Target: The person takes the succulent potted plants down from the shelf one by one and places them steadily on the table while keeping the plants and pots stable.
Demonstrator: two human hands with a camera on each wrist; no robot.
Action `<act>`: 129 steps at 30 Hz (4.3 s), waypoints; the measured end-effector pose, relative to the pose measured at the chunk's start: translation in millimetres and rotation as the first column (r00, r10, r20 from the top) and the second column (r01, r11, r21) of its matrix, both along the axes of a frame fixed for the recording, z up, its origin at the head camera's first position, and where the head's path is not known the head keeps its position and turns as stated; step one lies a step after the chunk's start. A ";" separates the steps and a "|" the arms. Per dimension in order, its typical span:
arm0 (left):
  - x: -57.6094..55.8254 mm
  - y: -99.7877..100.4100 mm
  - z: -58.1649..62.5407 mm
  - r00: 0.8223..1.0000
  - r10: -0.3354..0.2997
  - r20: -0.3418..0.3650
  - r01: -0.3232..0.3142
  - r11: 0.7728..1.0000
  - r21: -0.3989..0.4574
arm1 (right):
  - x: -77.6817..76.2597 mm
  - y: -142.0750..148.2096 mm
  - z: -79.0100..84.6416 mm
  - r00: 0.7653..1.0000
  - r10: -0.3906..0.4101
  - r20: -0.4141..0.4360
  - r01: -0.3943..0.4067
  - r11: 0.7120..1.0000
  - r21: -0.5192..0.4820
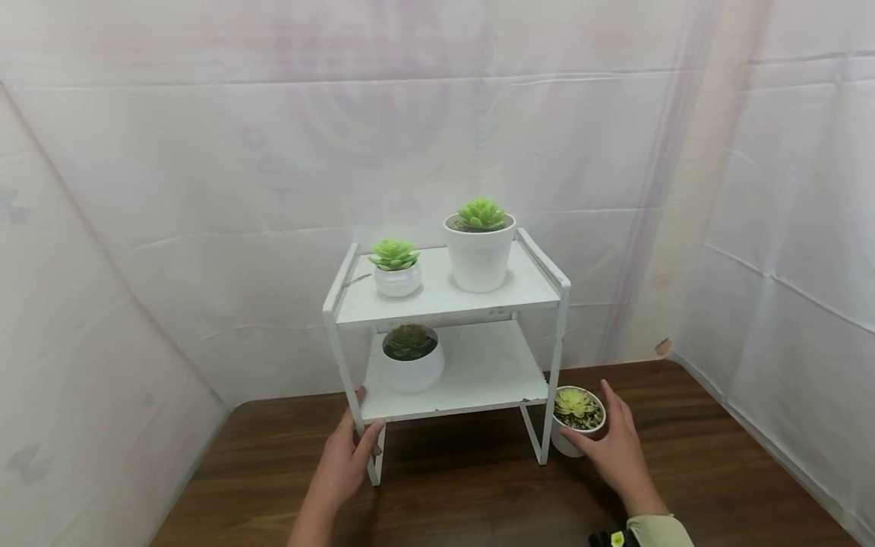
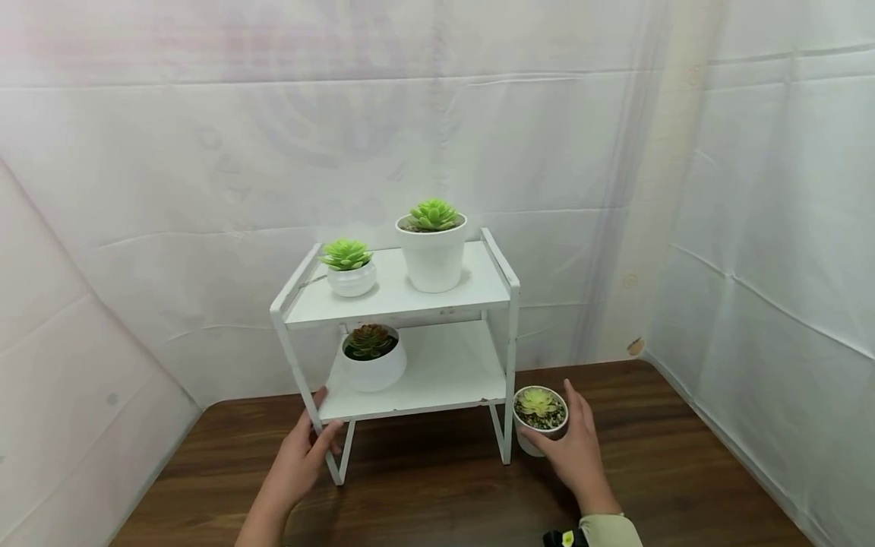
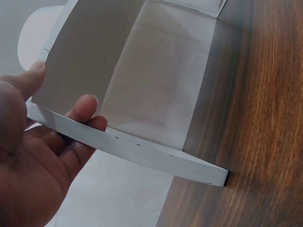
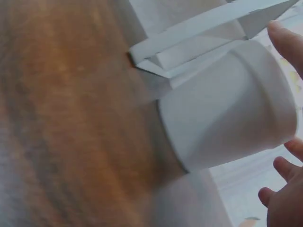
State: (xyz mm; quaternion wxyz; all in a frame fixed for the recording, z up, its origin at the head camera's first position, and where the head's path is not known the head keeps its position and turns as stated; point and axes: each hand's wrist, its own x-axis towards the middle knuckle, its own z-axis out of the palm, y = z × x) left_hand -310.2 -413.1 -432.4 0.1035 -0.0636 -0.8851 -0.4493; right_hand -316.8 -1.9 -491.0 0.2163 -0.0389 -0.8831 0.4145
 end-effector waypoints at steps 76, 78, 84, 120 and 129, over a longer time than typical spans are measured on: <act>1.8 -1.1 -5.1 1.000 -0.008 -0.016 0.008 1.000 0.016 | 54.8 -89.7 97.1 0.852 0.307 -0.425 -0.383 0.918 -0.104; 1.5 -1.4 -4.6 1.000 -0.009 -0.011 0.009 1.000 0.019 | 52.9 -92.8 97.3 0.853 0.306 -0.423 -0.381 0.919 -0.104; 0.2 -2.5 -3.2 1.000 -0.023 -0.018 0.024 0.999 0.036 | 48.0 -102.8 96.4 0.849 0.329 -0.413 -0.407 0.906 -0.115; -0.8 -2.8 -4.4 0.999 -0.033 -0.014 0.033 0.998 0.049 | 15.4 -136.5 107.1 0.902 0.378 -0.209 -0.418 0.886 -0.202; -1.0 -2.9 -4.3 0.999 -0.034 -0.012 0.034 0.998 0.045 | 11.1 -142.3 110.0 0.888 0.408 -0.213 -0.446 0.878 -0.176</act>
